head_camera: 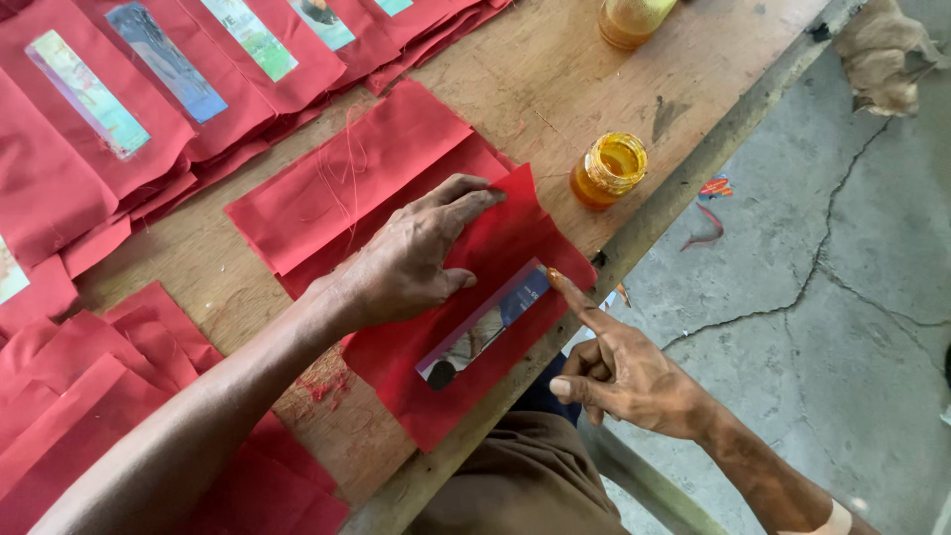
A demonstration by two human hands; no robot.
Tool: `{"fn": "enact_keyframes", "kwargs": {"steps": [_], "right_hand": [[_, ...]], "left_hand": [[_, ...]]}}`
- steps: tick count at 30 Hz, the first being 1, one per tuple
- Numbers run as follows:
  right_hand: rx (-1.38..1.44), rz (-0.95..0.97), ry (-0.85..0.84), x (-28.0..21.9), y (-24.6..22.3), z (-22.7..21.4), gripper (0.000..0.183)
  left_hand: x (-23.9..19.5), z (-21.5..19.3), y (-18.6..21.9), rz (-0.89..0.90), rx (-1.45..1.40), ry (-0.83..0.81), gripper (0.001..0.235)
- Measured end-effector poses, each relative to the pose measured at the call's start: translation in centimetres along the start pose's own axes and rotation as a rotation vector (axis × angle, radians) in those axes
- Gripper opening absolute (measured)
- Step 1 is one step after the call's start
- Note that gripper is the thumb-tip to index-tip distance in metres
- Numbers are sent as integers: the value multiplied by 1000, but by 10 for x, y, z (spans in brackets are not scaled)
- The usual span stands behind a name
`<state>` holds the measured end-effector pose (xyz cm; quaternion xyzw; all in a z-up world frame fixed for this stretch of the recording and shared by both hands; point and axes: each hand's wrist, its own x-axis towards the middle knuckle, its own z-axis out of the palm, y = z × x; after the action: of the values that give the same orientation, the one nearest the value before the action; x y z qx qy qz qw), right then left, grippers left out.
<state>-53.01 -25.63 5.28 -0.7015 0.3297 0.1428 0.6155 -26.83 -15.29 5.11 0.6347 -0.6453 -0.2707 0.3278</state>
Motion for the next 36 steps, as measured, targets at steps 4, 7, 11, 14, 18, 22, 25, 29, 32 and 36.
{"fn": "enact_keyframes", "kwargs": {"steps": [4, 7, 11, 14, 18, 22, 25, 29, 32, 36], "right_hand": [[-129, 44, -9, -1, -10, 7, 114], [-286, -8, -24, -4, -21, 23, 113], [-347, -22, -82, -9, -30, 45, 106], [-401, 2, -147, -9, -30, 66, 104], [-456, -303, -135, -6, -20, 87, 102], [-515, -147, -221, -4, -6, 91, 95], [-455, -315, -181, -7, 1, 75, 59], [-812, -685, 416, -8, 10, 37, 66], [-878, -642, 508, 4, 18, 19, 67], [-967, -593, 522, 24, 23, 8, 64]], "left_hand": [[-1, 1, -3, 2, 1, -1, 79], [-2, -1, -7, 45, -7, 6, 80], [-3, -1, -15, 78, -30, 5, 80], [-6, 4, -22, 115, -23, 27, 79], [-5, 9, -28, 149, -27, 54, 79], [-7, 8, -25, 167, -11, 75, 79], [-6, 6, -18, 126, -25, 49, 79], [-5, 2, -13, -9, -20, -9, 67], [-6, -3, -12, -46, -22, 0, 58], [-11, -10, -10, 24, 27, 44, 53]]}}
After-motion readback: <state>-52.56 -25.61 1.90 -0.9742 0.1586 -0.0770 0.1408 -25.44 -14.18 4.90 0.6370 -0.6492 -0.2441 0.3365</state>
